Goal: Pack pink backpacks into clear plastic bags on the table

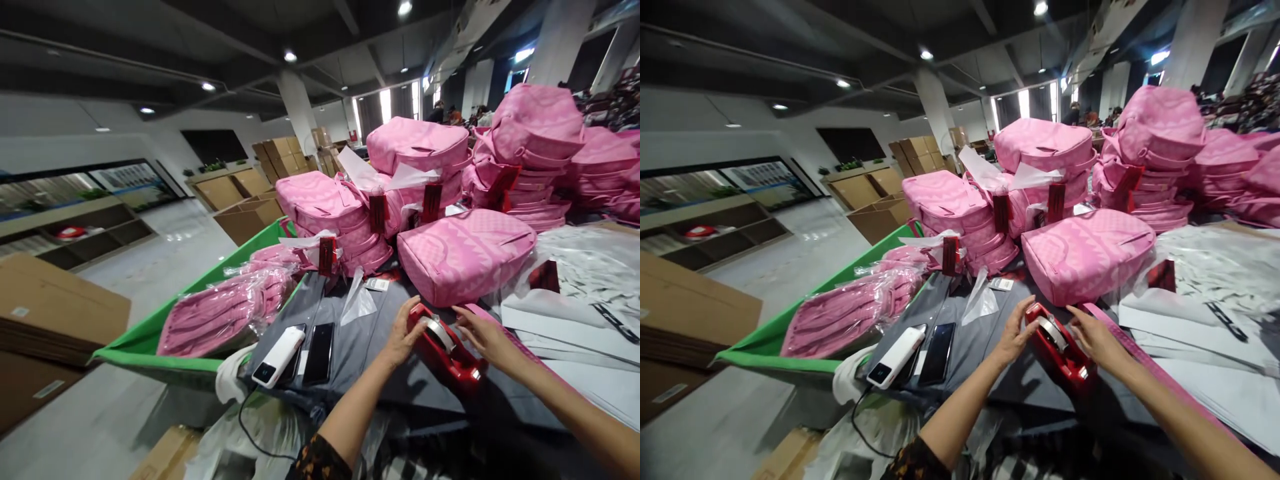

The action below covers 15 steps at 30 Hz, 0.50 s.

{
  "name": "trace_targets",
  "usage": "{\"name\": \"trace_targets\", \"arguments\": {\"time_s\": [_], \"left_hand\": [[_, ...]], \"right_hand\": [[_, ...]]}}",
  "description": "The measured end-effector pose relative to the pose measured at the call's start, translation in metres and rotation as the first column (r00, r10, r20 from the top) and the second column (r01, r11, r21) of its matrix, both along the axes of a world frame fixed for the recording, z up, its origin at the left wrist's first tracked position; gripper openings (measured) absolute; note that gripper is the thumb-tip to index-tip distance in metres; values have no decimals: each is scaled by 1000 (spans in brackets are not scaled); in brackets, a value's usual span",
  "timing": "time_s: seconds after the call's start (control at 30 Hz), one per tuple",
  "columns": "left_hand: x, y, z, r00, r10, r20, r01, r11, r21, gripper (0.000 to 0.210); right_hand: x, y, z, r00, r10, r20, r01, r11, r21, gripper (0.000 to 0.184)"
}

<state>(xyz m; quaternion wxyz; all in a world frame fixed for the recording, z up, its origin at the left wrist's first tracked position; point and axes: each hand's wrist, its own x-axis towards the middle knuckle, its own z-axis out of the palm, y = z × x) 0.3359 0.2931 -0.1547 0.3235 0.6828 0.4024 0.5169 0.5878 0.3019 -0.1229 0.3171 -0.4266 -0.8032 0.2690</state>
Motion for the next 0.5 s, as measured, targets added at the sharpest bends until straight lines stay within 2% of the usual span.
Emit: {"name": "trace_targets", "arguments": {"time_s": [0.07,0.13,0.2,0.23,0.3,0.4,0.5], "left_hand": [[-9,-6,-7,984,174,49,-172,984,-41,52],[-14,-7,-15,948,304,97,-278,935,-219,55],[-10,-2,-20,925,351,144,-266,871,-413,54],[-6,1,-22,922,348,169,-234,849,-474,51],[7,6,-24,926,317,207,-173,840,-514,51],[24,3,-20,919,313,238,-150,838,-524,62],[37,-10,-2,908,328,263,-149,836,-528,71]], "right_hand": [[27,-26,-23,991,-131,-33,131,991,-8,55],[42,-55,-53,967,-253,-11,252,967,-40,80],[38,-77,-83,938,-347,4,345,933,-97,106],[30,-84,-95,922,-387,-10,383,915,-122,111],[4,-89,-111,875,-476,-86,461,875,-149,105],[-28,-87,-108,809,-535,-245,523,844,-118,82],[-28,-97,-88,801,-500,-330,531,847,6,69]]}}
